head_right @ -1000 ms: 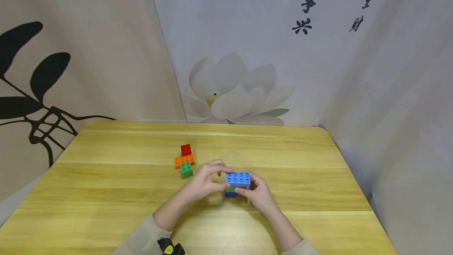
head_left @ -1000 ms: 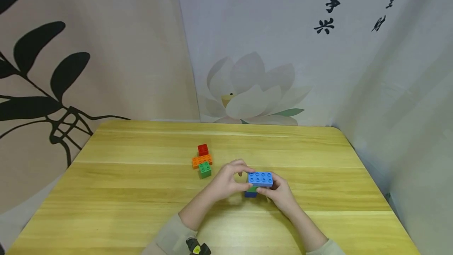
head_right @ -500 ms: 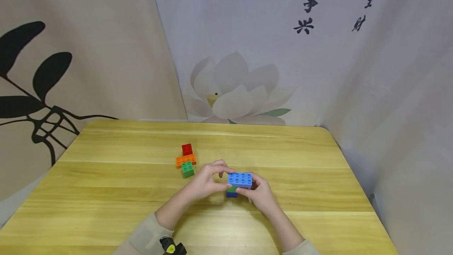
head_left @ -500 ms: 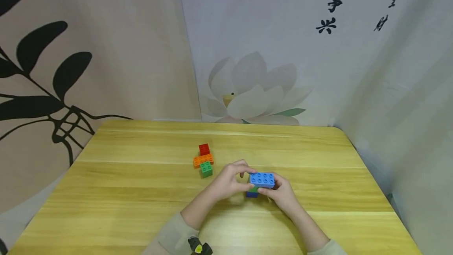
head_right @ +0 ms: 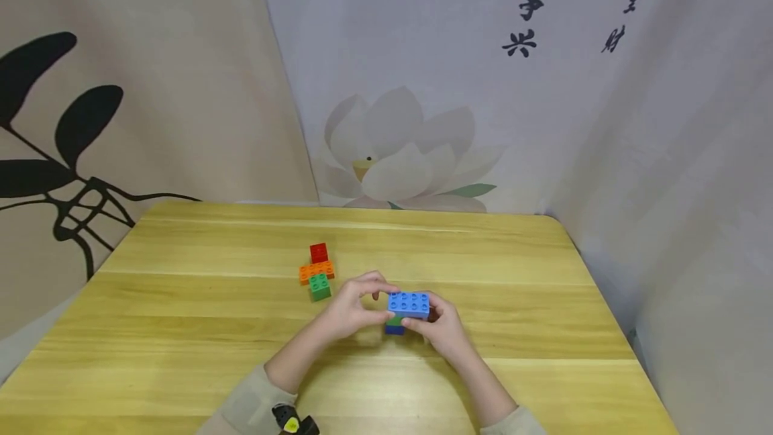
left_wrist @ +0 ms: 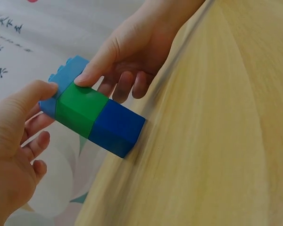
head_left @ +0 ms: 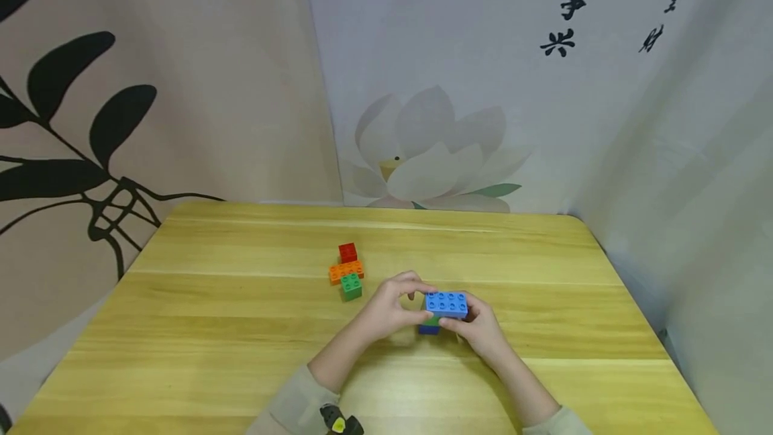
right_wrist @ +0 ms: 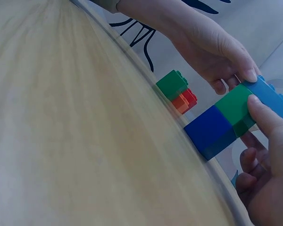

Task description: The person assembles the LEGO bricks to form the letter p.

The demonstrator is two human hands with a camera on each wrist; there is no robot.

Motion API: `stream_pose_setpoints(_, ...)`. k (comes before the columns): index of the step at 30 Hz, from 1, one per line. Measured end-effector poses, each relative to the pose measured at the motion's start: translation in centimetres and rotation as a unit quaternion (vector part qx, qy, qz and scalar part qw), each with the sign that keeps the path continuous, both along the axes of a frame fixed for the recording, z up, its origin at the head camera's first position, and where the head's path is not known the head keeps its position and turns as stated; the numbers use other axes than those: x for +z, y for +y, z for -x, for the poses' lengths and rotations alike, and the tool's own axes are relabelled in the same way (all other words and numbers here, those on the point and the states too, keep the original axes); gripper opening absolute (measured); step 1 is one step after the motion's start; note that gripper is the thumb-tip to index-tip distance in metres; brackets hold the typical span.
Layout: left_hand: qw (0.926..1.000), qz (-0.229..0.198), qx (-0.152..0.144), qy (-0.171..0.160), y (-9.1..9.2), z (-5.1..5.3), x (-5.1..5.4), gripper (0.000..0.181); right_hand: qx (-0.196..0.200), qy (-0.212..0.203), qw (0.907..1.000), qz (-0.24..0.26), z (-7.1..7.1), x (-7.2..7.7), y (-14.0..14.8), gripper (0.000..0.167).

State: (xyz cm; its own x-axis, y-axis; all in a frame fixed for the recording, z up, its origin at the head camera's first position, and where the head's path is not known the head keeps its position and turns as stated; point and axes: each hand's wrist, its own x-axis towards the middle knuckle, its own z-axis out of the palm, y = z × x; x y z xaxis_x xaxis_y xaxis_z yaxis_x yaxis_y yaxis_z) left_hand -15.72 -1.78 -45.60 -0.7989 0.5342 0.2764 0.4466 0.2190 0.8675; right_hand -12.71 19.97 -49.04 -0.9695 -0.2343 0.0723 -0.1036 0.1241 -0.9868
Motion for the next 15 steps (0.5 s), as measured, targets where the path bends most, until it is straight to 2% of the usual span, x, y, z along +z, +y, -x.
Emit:
stream_pose_setpoints(10,0.9993,0.019,0.015,0.028,-0.19,-0.21,-0.39,0.038,0.001,0.012,0.9999,0.006,-0.08,-0.10,0.04,0.038)
stream_pose_setpoints(15,0.9991,0.020,0.027,0.026,-0.32,-0.46,-0.12,0.043,0.006,0.021,0.9998,0.006,0.02,-0.25,0.13,0.038)
